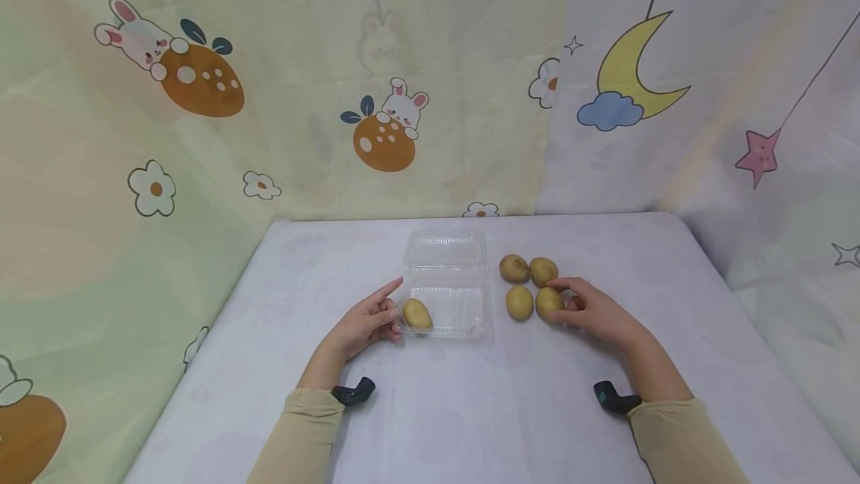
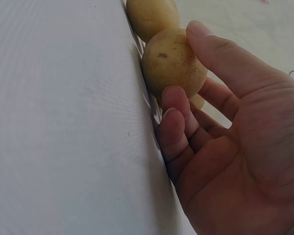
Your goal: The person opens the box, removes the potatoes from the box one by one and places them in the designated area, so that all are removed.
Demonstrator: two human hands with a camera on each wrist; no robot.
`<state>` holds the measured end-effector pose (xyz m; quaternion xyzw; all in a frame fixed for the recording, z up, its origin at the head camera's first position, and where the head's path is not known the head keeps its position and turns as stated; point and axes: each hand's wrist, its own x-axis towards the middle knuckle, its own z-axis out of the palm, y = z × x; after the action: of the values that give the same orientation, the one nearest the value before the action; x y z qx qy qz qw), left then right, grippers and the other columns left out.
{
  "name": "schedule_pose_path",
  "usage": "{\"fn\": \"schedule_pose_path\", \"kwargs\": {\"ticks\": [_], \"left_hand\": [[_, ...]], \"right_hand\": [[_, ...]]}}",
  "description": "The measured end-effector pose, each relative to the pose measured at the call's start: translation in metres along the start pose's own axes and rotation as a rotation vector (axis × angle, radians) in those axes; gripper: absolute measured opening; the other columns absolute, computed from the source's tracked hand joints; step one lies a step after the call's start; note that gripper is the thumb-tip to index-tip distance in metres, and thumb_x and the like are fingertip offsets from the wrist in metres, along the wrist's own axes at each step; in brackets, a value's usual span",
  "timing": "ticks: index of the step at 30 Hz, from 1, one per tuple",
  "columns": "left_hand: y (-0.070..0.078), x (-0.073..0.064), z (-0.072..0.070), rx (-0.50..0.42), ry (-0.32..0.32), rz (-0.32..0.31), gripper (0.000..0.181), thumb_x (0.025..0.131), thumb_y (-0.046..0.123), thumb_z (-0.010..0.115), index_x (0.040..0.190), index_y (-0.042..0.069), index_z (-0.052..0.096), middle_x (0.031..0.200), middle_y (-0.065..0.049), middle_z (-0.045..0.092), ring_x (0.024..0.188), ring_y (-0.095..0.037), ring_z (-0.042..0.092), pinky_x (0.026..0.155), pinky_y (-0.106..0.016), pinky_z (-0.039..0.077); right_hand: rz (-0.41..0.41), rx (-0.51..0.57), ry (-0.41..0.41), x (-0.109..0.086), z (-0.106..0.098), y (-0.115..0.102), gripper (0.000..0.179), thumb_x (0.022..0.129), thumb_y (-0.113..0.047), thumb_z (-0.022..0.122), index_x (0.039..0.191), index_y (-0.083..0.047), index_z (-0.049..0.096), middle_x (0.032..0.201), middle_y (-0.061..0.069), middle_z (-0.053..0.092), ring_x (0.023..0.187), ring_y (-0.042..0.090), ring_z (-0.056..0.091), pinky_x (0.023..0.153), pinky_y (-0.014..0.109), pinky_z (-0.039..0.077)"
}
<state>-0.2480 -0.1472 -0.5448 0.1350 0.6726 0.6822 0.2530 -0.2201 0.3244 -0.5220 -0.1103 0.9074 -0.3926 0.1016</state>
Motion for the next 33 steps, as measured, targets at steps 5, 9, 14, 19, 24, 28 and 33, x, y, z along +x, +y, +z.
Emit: {"fn": "schedule_pose_path", "kwargs": {"ticks": [5, 9, 14, 19, 24, 28, 33], "left_hand": [[0.001, -0.001, 0.001, -0.005, 0.005, -0.008, 0.068, 0.099, 0.016, 0.06, 0.157, 0.029, 0.028, 0.092, -0.004, 0.057, 0.079, -0.017, 0.068, 0.08, -0.038, 0.061], [0.001, -0.001, 0.001, 0.001, 0.01, -0.014, 0.068, 0.098, 0.018, 0.061, 0.157, 0.03, 0.028, 0.092, -0.004, 0.057, 0.079, -0.018, 0.068, 0.08, -0.038, 0.061], [0.001, 0.0, 0.001, -0.001, 0.007, -0.015, 0.069, 0.098, 0.017, 0.061, 0.157, 0.03, 0.027, 0.092, -0.004, 0.057, 0.079, -0.018, 0.068, 0.08, -0.039, 0.061], [0.001, 0.0, 0.001, 0.001, 0.01, -0.015, 0.069, 0.098, 0.018, 0.062, 0.156, 0.03, 0.028, 0.092, -0.004, 0.057, 0.079, -0.018, 0.068, 0.08, -0.039, 0.061], [0.002, 0.0, 0.0, 0.003, 0.011, -0.019, 0.069, 0.098, 0.018, 0.062, 0.156, 0.03, 0.028, 0.091, -0.004, 0.057, 0.08, -0.018, 0.068, 0.081, -0.039, 0.061], [0.001, 0.001, 0.0, 0.002, 0.014, -0.028, 0.068, 0.097, 0.019, 0.063, 0.156, 0.031, 0.03, 0.091, -0.004, 0.058, 0.08, -0.018, 0.068, 0.081, -0.039, 0.061], [0.0, 0.001, -0.001, 0.004, 0.008, -0.023, 0.068, 0.097, 0.019, 0.062, 0.156, 0.031, 0.029, 0.091, -0.003, 0.058, 0.08, -0.018, 0.068, 0.081, -0.039, 0.061]], "right_hand": [[0.002, 0.004, 0.003, -0.001, 0.0, -0.001, 0.067, 0.087, -0.037, 0.075, 0.143, -0.015, 0.045, 0.096, 0.007, 0.052, 0.076, 0.011, 0.05, 0.063, 0.025, 0.042], [0.02, 0.015, -0.008, -0.002, -0.002, -0.003, 0.068, 0.087, -0.039, 0.075, 0.143, -0.016, 0.045, 0.101, 0.008, 0.052, 0.077, 0.012, 0.051, 0.064, 0.025, 0.042], [0.034, 0.038, -0.02, -0.003, -0.007, -0.005, 0.064, 0.09, -0.043, 0.07, 0.143, -0.02, 0.044, 0.123, 0.013, 0.055, 0.079, 0.017, 0.057, 0.066, 0.028, 0.048], [-0.002, 0.048, 0.027, -0.005, -0.015, -0.009, 0.055, 0.095, -0.038, 0.066, 0.142, -0.018, 0.045, 0.138, 0.013, 0.05, 0.077, 0.016, 0.059, 0.063, 0.027, 0.049], [-0.034, 0.058, 0.037, -0.007, -0.017, -0.019, 0.053, 0.096, -0.034, 0.064, 0.142, -0.018, 0.045, 0.135, 0.013, 0.05, 0.075, 0.014, 0.057, 0.062, 0.027, 0.046], [-0.077, 0.06, 0.027, -0.008, -0.016, -0.029, 0.052, 0.097, -0.029, 0.064, 0.143, -0.016, 0.044, 0.127, 0.014, 0.055, 0.074, 0.015, 0.057, 0.061, 0.027, 0.045], [-0.128, 0.096, 0.022, -0.01, -0.015, -0.04, 0.05, 0.096, -0.022, 0.065, 0.142, -0.015, 0.045, 0.085, 0.012, 0.062, 0.07, 0.022, 0.057, 0.06, 0.027, 0.044]]}}
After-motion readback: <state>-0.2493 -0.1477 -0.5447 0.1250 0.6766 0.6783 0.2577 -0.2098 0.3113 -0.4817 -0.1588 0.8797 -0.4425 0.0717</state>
